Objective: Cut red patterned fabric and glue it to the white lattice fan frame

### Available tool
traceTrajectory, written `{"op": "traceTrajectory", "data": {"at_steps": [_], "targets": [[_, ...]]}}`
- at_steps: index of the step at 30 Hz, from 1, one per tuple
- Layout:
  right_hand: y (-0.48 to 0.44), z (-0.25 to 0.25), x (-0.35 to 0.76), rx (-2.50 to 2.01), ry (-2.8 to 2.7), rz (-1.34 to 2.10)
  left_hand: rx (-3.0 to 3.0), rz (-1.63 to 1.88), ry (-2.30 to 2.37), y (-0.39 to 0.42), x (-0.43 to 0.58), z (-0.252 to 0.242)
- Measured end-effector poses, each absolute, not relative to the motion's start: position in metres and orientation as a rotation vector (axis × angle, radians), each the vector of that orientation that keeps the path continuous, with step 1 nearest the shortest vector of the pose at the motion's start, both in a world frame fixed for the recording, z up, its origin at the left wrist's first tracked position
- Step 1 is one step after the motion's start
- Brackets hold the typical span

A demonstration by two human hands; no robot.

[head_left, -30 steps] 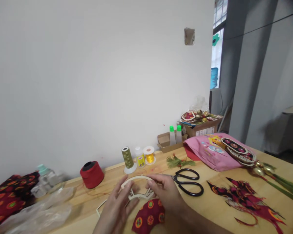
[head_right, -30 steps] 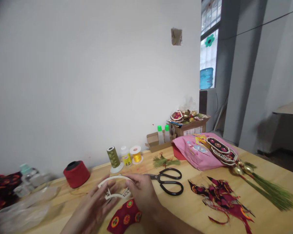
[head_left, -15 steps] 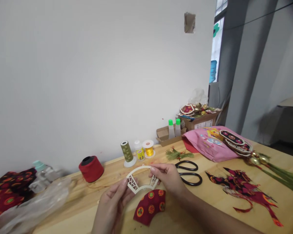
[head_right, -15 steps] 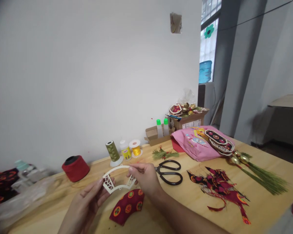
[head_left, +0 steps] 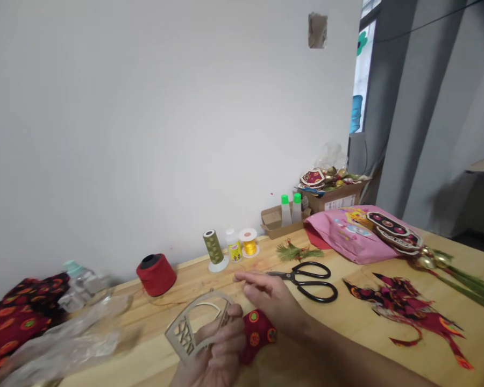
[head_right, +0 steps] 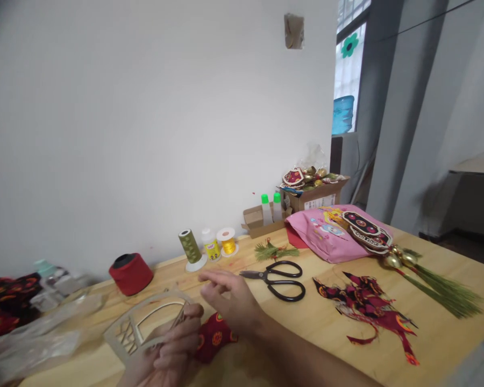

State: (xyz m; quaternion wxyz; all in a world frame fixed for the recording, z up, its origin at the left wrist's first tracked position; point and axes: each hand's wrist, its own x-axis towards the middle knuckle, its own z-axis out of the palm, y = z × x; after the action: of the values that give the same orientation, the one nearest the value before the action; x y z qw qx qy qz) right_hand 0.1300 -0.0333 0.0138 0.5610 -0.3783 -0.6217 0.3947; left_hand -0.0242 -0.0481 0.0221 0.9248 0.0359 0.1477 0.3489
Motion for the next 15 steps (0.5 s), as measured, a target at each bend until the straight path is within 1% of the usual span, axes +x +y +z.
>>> {"op": "traceTrajectory", "data": {"at_steps": [4,8,10,15], "targets": [[-0.038,0.013,0.126,-0.842,-1.519,0.973,0.178,0.522,0.418,-0.052,-0.018,0.019],[-0.036,0.015,0.127,-0.891,-1.369,1.064,0.47,0.48,0.595,-0.045,-0.014,0.01],[-0.034,0.015,0.129,-0.926,-1.316,1.049,0.531,0.596,0.595,-0.04,-0.013,0.007],[-0.03,0.017,0.132,-0.938,-1.205,1.087,0.59,1.115,0.489,-0.031,-0.015,0.015]]}}
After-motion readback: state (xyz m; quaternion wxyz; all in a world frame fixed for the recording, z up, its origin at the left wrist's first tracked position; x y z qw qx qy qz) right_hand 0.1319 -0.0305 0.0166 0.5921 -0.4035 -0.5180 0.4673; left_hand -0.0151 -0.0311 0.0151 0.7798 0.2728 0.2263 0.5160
